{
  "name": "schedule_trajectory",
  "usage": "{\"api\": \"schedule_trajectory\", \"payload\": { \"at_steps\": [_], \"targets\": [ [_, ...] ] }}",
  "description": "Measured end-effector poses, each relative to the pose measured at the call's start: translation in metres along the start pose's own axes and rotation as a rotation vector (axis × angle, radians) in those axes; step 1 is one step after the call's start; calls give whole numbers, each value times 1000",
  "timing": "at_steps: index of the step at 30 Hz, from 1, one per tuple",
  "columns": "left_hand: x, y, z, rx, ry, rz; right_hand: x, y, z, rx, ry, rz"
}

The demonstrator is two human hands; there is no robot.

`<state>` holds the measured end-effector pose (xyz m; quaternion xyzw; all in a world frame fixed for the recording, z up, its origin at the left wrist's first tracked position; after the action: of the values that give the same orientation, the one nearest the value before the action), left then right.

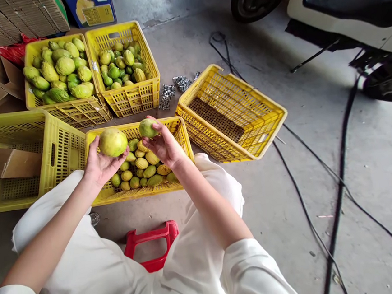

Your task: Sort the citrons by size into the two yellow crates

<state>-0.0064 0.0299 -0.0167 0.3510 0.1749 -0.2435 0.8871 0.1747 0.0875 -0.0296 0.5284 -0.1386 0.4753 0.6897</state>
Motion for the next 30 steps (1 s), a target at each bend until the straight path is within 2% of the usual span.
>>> {"api": "schedule_trajectory", "payload": {
  "at_steps": [5, 12, 17, 24, 30],
  "targets": [
    [2, -3, 1, 18, -16, -86, -2, 2, 1, -11, -19, 28],
    [-6, 3, 7, -20, 31, -37, 2, 4, 1, 63, -53, 28],
    [-8, 6, 7, -49, 36, 10, -4, -4, -3, 11, -26, 10],
    [-6, -1, 3, -82, -22, 10, -9, -3, -5, -5, -4, -39],
    [-10, 3, 6, -60, 44, 37, -3, -3, -4, -21, 46, -81]
  ]
}}
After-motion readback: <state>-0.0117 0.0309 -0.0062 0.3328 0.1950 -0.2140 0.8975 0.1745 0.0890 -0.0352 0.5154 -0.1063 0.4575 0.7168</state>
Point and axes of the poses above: each hand's wrist, its own z-axis away from the middle knuckle, its own y-axis out of the palm, x = y × z, the point moved 5 cm from there along -z, towards the middle knuckle, and after that the axes turned 4 degrees about z, right-handed, at the moved point
